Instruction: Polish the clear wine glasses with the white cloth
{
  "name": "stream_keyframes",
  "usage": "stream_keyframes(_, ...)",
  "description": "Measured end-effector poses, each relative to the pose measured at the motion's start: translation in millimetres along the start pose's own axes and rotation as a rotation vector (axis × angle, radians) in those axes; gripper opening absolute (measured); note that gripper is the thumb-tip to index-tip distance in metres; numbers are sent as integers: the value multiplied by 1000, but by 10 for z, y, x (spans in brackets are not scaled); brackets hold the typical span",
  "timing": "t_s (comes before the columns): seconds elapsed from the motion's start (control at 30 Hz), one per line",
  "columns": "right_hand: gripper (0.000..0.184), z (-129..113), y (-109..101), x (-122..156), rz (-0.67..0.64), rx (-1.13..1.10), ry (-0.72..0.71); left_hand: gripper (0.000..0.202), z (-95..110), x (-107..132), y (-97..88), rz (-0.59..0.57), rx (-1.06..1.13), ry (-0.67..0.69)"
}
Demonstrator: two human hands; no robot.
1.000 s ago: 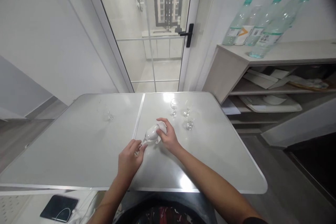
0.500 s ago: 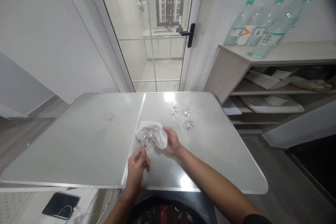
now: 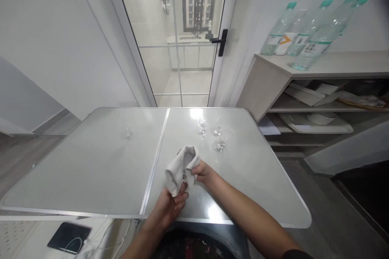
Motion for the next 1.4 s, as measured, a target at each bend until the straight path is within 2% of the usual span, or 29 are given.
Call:
stream_keyframes(0.07,68,-80,46,-55,15,52,-53,36,209,88,-162,260,-178,320)
stream_keyframes(0.13,60,-115,33,-104,95,148,-106,34,434,323,-261,568,-403,632)
stream_keyframes(0.2,53,-113,-51,-108,244,236,-154,28,582,522,-271,765,-573,825)
stream_keyframes(0.23,51,-105,-99,-91,320,255,-178,25,626,562,-275,796,-612,858)
stream_keyframes(0.27,50,-92,-135,-68,375,254,-196,23,649,547,-287,775,-618,836)
stream_keyframes(0.33,52,-33,-141,-42,371,202,-189,27,604,402,-346,622,-486,665)
stream_keyframes(0.4,57,46,-72,-30,247,99,-125,32,387,166,-330,365,-246,370)
stream_keyframes(0.47,61,100,-1,1,118,7,-51,34,107,9,-182,129,-49,95)
stream_keyframes(0.5,63,114,17,18,81,-19,-23,35,-1,-27,-104,59,-3,2)
stream_keyframes(0.53,64,118,22,29,68,-28,-10,34,-52,-44,-58,37,14,-28)
stream_keyframes(0.57,64,114,19,31,78,-22,-14,33,-30,-47,-55,67,12,20)
stream_keyframes(0.6,63,102,14,23,105,-5,-34,32,45,-30,-84,139,-17,123)
stream_keyframes(0.7,56,72,34,-5,212,89,-125,29,359,190,-261,539,-171,538)
stream_keyframes(0.73,55,82,59,-8,230,119,-135,28,414,267,-303,663,-211,625)
stream_keyframes(0.77,54,86,78,-7,244,138,-150,28,432,295,-324,734,-236,659)
stream_keyframes(0.8,53,95,98,-2,242,155,-150,26,419,268,-330,730,-230,649)
stream_keyframes(0.83,52,101,106,6,235,167,-144,23,385,201,-312,664,-201,612)
stream_keyframes(0.93,42,160,71,46,184,195,-30,13,216,-31,-154,363,-94,442)
stream_keyframes(0.97,39,195,54,61,157,201,30,12,158,-79,-119,300,-49,385)
stream_keyframes(1.03,38,233,24,67,110,203,102,17,108,-115,-108,262,-3,321)
stream_keyframes(1.13,41,159,-54,-16,140,221,10,20,260,-41,-176,310,-87,367)
stream_keyframes(1.23,43,53,-160,-94,244,289,-142,34,574,195,-281,432,-250,543)
stream_keyframes(1.27,43,35,-183,-105,266,310,-168,43,698,338,-296,517,-352,658)
stream_keyframes(1.3,42,29,-196,-111,273,324,-176,50,794,488,-286,598,-450,773)
stream_keyframes(1.4,39,106,-166,-95,196,317,-66,64,882,793,-163,691,-687,972)
Point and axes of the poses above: each hand's wrist, its own x-axis away from the middle knuckle, its own y-axis out of the palm, z = x × y, the point moved 9 cm from there along -x, towards the middle knuckle, and after that the axes turned 15 degrees about -y, right-handed, at the moved point
